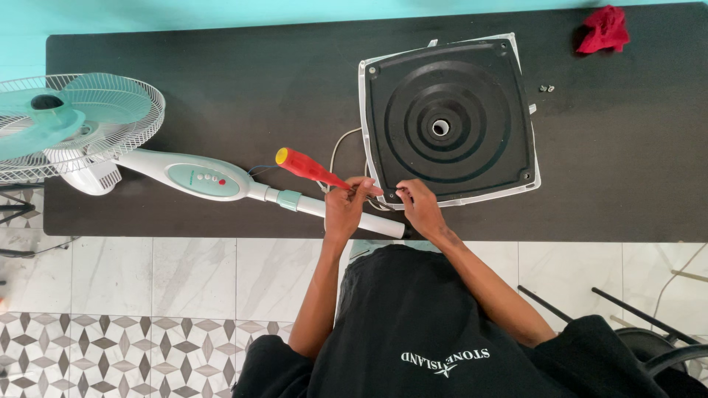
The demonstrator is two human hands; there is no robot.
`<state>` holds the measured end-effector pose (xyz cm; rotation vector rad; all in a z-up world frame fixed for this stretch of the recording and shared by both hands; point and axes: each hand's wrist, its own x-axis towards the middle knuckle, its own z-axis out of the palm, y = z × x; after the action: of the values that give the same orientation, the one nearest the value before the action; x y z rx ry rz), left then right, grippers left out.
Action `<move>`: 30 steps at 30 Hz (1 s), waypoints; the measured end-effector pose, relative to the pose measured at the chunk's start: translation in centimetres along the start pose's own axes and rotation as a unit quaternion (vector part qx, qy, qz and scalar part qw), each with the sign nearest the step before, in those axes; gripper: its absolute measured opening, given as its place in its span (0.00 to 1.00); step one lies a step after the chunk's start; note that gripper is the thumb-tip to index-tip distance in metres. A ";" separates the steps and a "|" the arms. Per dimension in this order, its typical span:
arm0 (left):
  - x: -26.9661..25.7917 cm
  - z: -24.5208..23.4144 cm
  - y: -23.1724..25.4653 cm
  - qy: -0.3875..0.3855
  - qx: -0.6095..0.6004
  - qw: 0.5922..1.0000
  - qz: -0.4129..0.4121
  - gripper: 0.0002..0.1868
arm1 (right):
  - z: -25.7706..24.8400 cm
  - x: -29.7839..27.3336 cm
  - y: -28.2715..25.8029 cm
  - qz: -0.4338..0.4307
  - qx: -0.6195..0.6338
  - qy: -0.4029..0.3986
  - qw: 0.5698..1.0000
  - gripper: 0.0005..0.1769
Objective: The person removes the fan head from the stand and places it on the table. They then flip the fan base over, use a screwdriver to remove four screws from the underside, and lift off the black base cover, leaving the components separated on the table.
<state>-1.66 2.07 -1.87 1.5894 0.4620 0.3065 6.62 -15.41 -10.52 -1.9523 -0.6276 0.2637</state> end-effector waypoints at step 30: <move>13.6 30.4 -4.2 -0.139 -0.115 0.966 -0.182 0.24 | -27.8 8.1 22.0 0.227 0.309 0.121 0.916 0.07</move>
<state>23.97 -18.25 -9.47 1.2653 0.4711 -0.1396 32.64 -40.05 -16.71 -1.4504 0.0909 0.4391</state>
